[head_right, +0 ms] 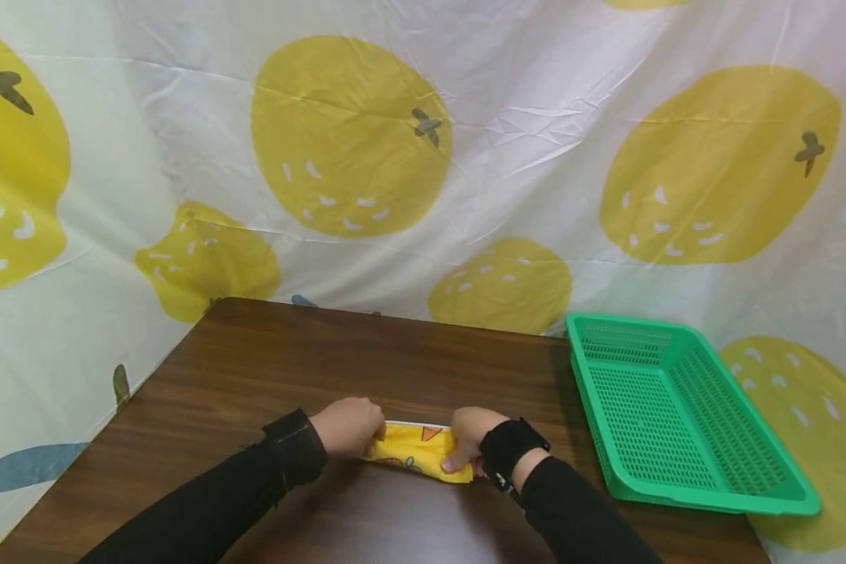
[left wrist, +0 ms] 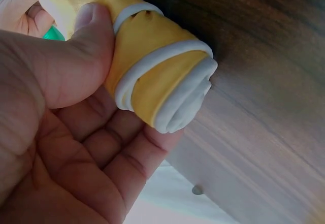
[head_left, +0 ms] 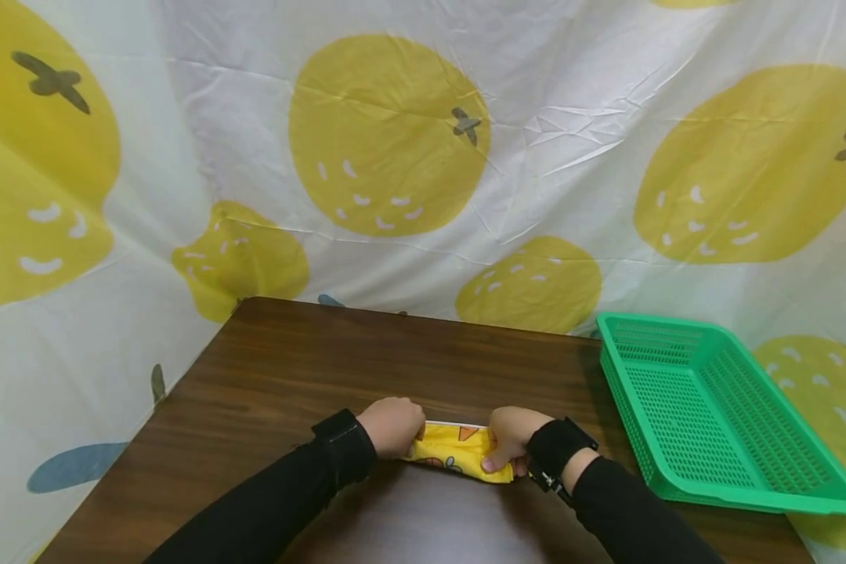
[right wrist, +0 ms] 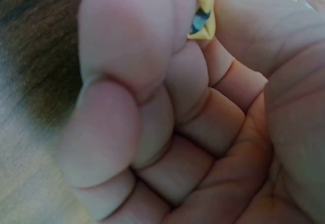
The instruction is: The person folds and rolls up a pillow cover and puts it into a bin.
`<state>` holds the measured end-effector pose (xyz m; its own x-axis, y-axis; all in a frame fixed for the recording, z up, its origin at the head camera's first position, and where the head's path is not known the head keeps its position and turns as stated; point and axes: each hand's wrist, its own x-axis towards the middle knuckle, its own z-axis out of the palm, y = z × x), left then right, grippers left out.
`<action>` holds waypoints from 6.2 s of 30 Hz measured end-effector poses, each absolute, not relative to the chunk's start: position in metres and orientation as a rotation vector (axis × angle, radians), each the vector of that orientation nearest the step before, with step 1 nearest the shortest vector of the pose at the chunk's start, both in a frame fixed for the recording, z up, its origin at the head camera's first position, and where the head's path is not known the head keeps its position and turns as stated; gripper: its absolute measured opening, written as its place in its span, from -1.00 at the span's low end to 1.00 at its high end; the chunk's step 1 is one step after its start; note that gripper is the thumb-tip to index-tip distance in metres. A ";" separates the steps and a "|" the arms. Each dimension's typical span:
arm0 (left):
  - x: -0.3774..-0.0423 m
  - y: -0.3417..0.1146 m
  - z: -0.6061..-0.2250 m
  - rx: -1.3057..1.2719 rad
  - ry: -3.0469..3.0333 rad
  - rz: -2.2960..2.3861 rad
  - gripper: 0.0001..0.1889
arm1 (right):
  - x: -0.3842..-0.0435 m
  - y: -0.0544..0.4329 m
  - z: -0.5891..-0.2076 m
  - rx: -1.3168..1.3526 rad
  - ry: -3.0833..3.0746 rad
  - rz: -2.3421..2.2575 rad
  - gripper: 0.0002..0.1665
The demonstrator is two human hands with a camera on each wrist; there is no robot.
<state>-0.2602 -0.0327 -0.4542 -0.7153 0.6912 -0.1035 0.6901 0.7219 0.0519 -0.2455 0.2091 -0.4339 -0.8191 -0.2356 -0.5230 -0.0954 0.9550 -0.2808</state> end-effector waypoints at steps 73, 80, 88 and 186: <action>-0.228 -0.047 -0.459 1.278 3.061 0.000 -0.87 | -0.213 0.196 -0.443 -0.556 2.733 -0.283 -0.81; -0.209 -0.046 -0.467 1.368 3.195 -0.272 -0.91 | -0.224 0.197 -0.435 -0.289 2.737 -0.075 -0.53; -0.208 -0.044 -0.467 1.356 3.192 -0.319 -0.88 | -0.222 0.198 -0.434 -0.304 2.741 -0.082 -0.53; -0.214 -0.040 -0.461 1.442 3.178 -0.534 -0.88 | -0.192 0.190 -0.451 -0.863 3.094 -0.027 -0.77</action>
